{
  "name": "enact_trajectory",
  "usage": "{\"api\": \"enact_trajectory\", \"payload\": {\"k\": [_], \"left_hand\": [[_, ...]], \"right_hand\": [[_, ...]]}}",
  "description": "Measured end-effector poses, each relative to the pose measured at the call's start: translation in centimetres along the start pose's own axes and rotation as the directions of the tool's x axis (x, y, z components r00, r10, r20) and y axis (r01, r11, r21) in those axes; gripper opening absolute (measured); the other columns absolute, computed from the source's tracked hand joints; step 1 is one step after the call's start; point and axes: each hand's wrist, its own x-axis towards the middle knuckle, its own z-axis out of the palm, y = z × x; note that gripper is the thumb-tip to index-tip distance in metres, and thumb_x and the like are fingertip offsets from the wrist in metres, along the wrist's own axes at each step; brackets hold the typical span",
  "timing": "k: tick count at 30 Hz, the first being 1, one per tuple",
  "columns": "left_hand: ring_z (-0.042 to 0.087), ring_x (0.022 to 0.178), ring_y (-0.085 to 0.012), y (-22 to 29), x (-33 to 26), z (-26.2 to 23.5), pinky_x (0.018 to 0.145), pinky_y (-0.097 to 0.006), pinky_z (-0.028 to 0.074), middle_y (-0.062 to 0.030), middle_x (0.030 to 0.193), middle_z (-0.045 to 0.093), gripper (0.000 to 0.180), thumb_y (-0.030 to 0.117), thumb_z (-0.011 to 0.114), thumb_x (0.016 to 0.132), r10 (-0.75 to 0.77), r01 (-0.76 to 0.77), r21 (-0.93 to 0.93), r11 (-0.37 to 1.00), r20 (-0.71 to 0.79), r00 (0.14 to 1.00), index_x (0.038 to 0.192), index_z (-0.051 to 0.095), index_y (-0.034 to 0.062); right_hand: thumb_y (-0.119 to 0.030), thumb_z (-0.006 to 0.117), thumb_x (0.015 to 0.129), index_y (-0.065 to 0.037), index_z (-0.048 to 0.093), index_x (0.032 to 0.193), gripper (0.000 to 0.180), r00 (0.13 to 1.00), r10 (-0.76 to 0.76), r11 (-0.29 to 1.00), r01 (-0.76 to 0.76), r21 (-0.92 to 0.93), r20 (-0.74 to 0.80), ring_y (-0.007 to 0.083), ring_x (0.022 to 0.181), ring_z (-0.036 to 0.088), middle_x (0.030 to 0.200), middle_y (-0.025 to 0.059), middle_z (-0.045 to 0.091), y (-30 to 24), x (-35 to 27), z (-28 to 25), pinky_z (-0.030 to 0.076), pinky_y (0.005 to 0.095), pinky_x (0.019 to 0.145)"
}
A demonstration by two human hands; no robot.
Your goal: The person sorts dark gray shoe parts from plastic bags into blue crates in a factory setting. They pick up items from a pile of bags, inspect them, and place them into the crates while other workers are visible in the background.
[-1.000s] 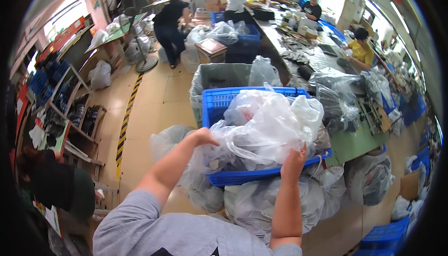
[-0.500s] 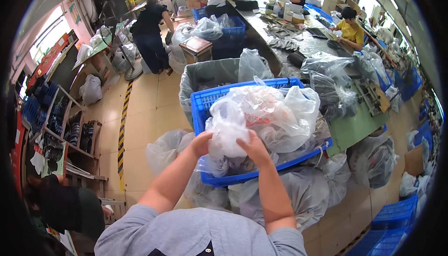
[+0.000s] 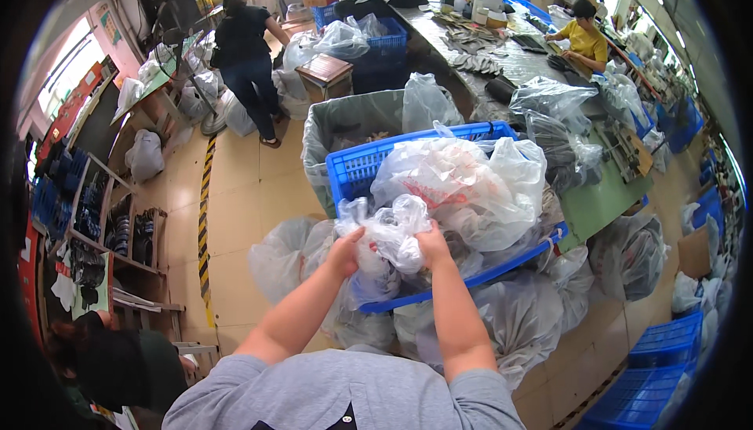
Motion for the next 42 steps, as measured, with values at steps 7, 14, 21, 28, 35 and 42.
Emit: {"api": "enact_trajectory", "payload": {"k": [7, 14, 21, 28, 35, 42], "left_hand": [[0.063, 0.085, -0.0270, -0.6, 1.3, 3.2, 0.073, -0.044, 0.051, -0.0142, 0.096, 0.063, 0.031, 0.006, 0.066, 0.078, -0.037, 0.045, 0.053, 0.998, -0.145, 0.989, 0.106, 0.057, -0.0043], [0.063, 0.085, -0.0234, -3.2, -3.7, 3.5, 0.079, -0.036, 0.050, -0.0119, 0.099, 0.064, 0.030, 0.007, 0.064, 0.077, 0.393, -0.453, 0.573, 0.683, 0.234, 0.889, 0.106, 0.059, -0.0004], [0.060, 0.085, -0.0144, -3.4, -9.8, 4.3, 0.080, -0.031, 0.047, -0.0073, 0.094, 0.065, 0.027, 0.009, 0.063, 0.077, 0.466, -0.657, 0.702, 0.275, 0.501, 0.729, 0.104, 0.061, 0.0034], [0.062, 0.089, -0.0203, -3.5, -11.2, 3.0, 0.084, -0.033, 0.046, -0.0131, 0.095, 0.065, 0.026, 0.007, 0.058, 0.075, 0.275, -0.549, 0.798, 0.251, 0.485, 0.830, 0.101, 0.063, 0.0049], [0.062, 0.091, -0.0267, -3.1, -10.8, 3.0, 0.080, -0.035, 0.048, -0.0144, 0.094, 0.065, 0.020, 0.006, 0.056, 0.079, 0.414, -0.648, 0.757, 0.080, 0.566, 0.713, 0.097, 0.062, 0.0038], [0.055, 0.103, -0.0351, 0.8, -8.8, 1.4, 0.087, -0.040, 0.044, -0.0165, 0.118, 0.054, 0.035, 0.004, 0.058, 0.073, 0.556, -0.512, 0.854, -0.092, 0.471, 0.685, 0.108, 0.057, 0.0049]], "right_hand": [[0.004, 0.049, 0.083, -0.010, 0.047, 0.125, 0.045, 0.935, -0.167, 0.957, 0.230, -0.177, 0.313, 0.0155, 0.093, 0.058, 0.108, 0.0058, 0.059, 1.6, -2.8, 1.1, 0.049, 0.0294, 0.079], [-0.002, 0.050, 0.083, -0.008, 0.050, 0.121, 0.038, 0.859, 0.091, 0.780, 0.253, -0.573, 0.504, 0.0176, 0.095, 0.057, 0.108, 0.0095, 0.059, 7.2, 2.0, -1.7, 0.048, 0.0311, 0.079], [-0.004, 0.051, 0.082, -0.008, 0.049, 0.122, 0.040, 0.956, -0.137, 0.923, 0.219, -0.317, 0.259, 0.0234, 0.099, 0.056, 0.113, 0.0133, 0.056, 5.8, 5.7, 7.6, 0.046, 0.0358, 0.084], [-0.010, 0.055, 0.079, -0.006, 0.048, 0.122, 0.044, 0.909, -0.405, 0.909, 0.388, 0.154, 0.096, 0.0382, 0.099, 0.055, 0.124, 0.0203, 0.047, 6.8, 2.9, 9.2, 0.043, 0.0440, 0.091], [-0.031, 0.056, 0.080, -0.004, 0.061, 0.097, 0.033, 0.781, -0.060, 0.068, 0.624, -0.778, 0.621, 0.0354, 0.091, 0.059, 0.093, 0.0202, 0.061, 7.8, 4.5, 5.8, 0.045, 0.0422, 0.081], [-0.015, 0.055, 0.082, -0.004, 0.062, 0.088, 0.015, 0.667, -0.328, 0.400, 0.739, -0.542, 0.669, 0.0259, 0.075, 0.061, 0.085, 0.0103, 0.063, 6.1, 2.4, 4.7, 0.049, 0.0345, 0.069]]}}
